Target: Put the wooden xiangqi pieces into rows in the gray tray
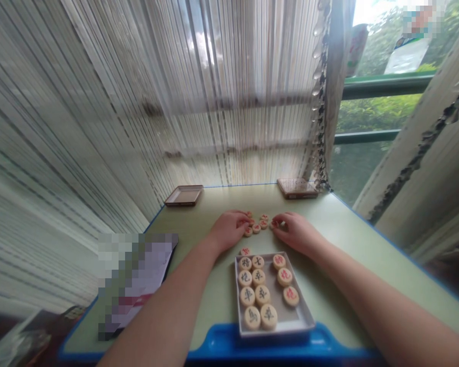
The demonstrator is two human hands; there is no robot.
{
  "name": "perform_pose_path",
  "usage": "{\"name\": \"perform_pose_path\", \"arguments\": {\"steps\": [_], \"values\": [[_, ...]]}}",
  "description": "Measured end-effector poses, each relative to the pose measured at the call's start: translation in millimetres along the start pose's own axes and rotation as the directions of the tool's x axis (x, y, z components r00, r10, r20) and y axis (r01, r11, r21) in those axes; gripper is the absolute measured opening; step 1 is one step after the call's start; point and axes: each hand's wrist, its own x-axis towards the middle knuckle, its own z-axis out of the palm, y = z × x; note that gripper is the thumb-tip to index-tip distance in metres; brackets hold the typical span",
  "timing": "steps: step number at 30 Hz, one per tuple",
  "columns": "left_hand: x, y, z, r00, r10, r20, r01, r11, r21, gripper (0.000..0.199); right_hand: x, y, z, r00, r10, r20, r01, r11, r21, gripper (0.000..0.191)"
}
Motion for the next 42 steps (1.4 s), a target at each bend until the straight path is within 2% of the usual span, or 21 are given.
{"name": "perform_pose_path", "arguments": {"steps": [2,5,9,15,22,28,31,34,37,42], "values": [[0,3,-0.5,0.998,0.003,0.057,-0.004,1.0,0.007,0.023,0,0,0,1.0,0.01,-0.005,-0.01,1.0,0.009,0.021],[1,6,0.1,0.998,0.007,0.067,-0.009,1.0,0.029,0.026,0,1,0,1.0,0.018,-0.008,-0.017,1.0,0.009,0.024],[4,4,3.8,0.993,0.06,0.102,-0.073,0.989,0.132,0.034,0,0,1,1.0,0.008,-0.017,-0.008,1.0,0.008,0.024],[6,2,6.1,0.992,0.089,0.088,-0.104,0.978,0.181,0.033,-4,0,1,1.0,0.006,-0.025,-0.005,1.0,0.012,0.024],[5,9,6.8,0.987,0.132,0.093,-0.148,0.972,0.183,0.026,-8,1,2,0.995,-0.012,-0.104,0.008,0.999,-0.041,0.023],[5,11,5.4,0.99,0.132,0.048,-0.139,0.975,0.173,0.024,-13,-8,5,0.977,-0.107,-0.182,0.103,0.994,-0.029,0.019],[5,15,3.8,0.992,0.126,-0.024,-0.123,0.988,0.09,0.022,-13,-11,7,0.953,-0.178,-0.244,0.185,0.983,0.003,0.019],[4,22,2.8,0.992,0.096,-0.076,-0.104,0.988,-0.111,0.023,-13,-13,6,0.934,-0.23,-0.274,0.249,0.968,0.036,0.015],[2,29,4.1,0.998,0.033,-0.055,-0.049,0.946,-0.32,0.025,-13,-15,2,0.922,-0.225,-0.316,0.256,0.965,0.06,0.013],[0,38,9.9,0.997,-0.075,-0.016,0.057,0.866,-0.497,0.019,-15,-18,-3,0.893,-0.256,-0.37,0.306,0.949,0.083,0.011]]}}
